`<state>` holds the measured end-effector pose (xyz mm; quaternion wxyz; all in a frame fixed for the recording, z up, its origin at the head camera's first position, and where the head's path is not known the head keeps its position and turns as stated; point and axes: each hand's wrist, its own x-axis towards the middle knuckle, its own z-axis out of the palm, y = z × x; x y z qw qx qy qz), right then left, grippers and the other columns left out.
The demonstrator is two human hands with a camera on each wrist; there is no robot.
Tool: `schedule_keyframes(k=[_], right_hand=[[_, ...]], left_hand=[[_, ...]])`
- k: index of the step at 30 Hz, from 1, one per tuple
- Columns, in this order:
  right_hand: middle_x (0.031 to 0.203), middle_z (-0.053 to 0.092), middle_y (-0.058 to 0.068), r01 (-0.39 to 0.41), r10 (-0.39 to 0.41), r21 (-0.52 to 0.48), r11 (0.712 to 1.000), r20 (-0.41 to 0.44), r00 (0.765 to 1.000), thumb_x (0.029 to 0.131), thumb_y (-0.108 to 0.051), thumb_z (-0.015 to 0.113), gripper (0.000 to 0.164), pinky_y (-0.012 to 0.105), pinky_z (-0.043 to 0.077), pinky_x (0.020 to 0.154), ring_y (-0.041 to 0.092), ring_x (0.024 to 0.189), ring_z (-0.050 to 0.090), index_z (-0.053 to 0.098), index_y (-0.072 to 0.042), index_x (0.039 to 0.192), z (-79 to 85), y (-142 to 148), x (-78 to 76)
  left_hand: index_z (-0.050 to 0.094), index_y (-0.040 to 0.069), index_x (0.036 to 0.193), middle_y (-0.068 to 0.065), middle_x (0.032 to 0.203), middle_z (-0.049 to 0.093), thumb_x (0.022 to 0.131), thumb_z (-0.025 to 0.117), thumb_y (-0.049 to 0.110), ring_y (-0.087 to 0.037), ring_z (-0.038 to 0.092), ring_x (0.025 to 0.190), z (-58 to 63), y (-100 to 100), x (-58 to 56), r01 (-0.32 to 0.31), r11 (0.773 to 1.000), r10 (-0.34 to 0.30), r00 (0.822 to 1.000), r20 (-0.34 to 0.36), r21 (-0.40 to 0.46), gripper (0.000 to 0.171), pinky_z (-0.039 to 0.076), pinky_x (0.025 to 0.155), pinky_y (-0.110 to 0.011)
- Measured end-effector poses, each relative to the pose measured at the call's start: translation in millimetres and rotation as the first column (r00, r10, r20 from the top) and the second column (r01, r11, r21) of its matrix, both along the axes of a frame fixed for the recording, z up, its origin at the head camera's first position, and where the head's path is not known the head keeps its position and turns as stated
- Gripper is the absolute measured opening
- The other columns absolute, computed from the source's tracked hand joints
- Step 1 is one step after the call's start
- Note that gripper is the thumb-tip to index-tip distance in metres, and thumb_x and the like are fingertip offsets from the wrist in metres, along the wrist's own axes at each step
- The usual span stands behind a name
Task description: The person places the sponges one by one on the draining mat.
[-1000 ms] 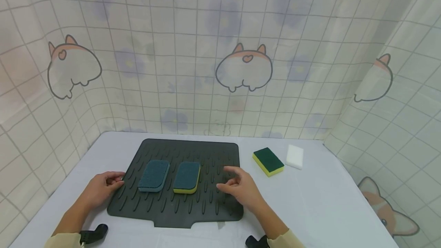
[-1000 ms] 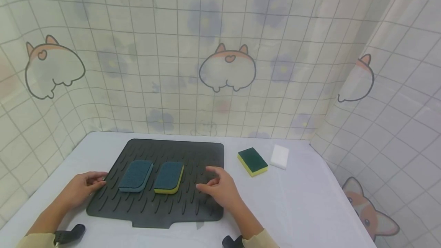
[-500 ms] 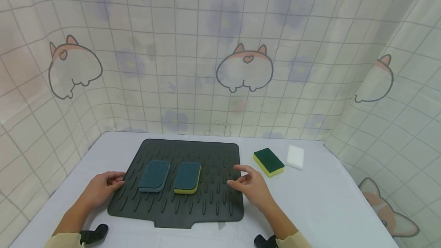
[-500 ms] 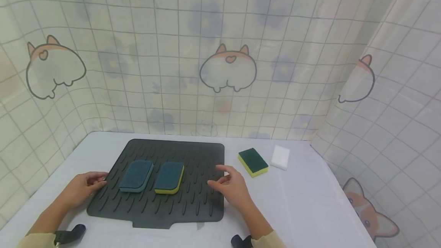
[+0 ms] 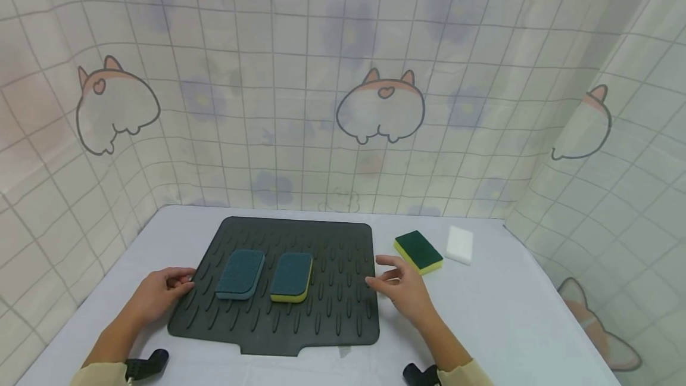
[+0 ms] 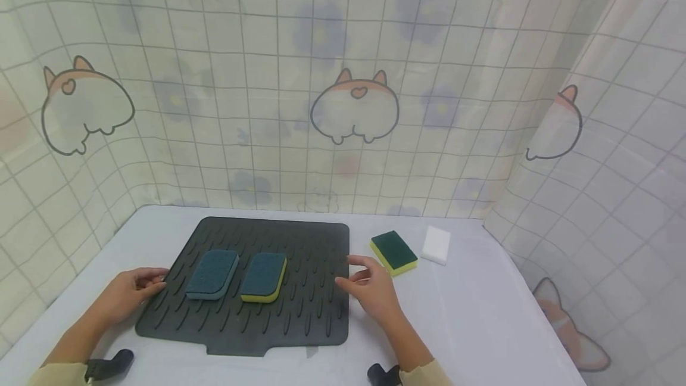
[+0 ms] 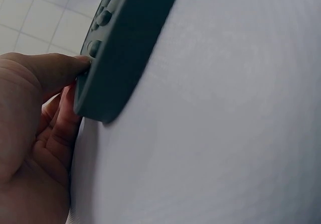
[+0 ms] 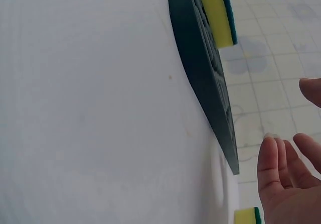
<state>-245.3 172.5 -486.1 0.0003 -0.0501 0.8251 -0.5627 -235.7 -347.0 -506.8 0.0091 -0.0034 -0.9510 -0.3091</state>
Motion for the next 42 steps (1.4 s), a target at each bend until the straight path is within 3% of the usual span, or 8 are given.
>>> schedule_keyframes(k=[19, 42], right_hand=[[0.135, 0.064, 0.012, 0.084, -0.083, 0.042, 0.996, -0.025, 0.996, 0.084, -0.030, 0.086, 0.060, 0.021, 0.055, 0.075, 0.023, 0.103, 0.065, 0.064, -0.010, 0.136, 5.8, 30.5, -7.2], [0.131, 0.065, 0.013, 0.147, -0.145, 0.098, 0.984, -0.031, 0.989, 0.087, -0.032, 0.083, 0.057, 0.012, 0.048, 0.086, 0.023, 0.114, 0.060, 0.064, -0.009, 0.135, 5.3, 56.0, -16.6]], left_hand=[[0.063, -0.007, 0.131, -0.008, 0.101, 0.066, 0.098, 0.069, 0.017, -0.017, 0.058, 0.088, -0.6, -1.4, -0.1, -0.002, 1.000, 0.002, 1.000, 0.010, 0.009, 0.042, 0.048, 0.070, -0.028], [0.063, -0.007, 0.131, -0.008, 0.102, 0.067, 0.098, 0.069, 0.017, -0.017, 0.058, 0.088, 0.9, 0.0, 0.6, -0.011, 1.000, 0.011, 1.000, 0.013, 0.012, 0.041, 0.048, 0.070, -0.028]])
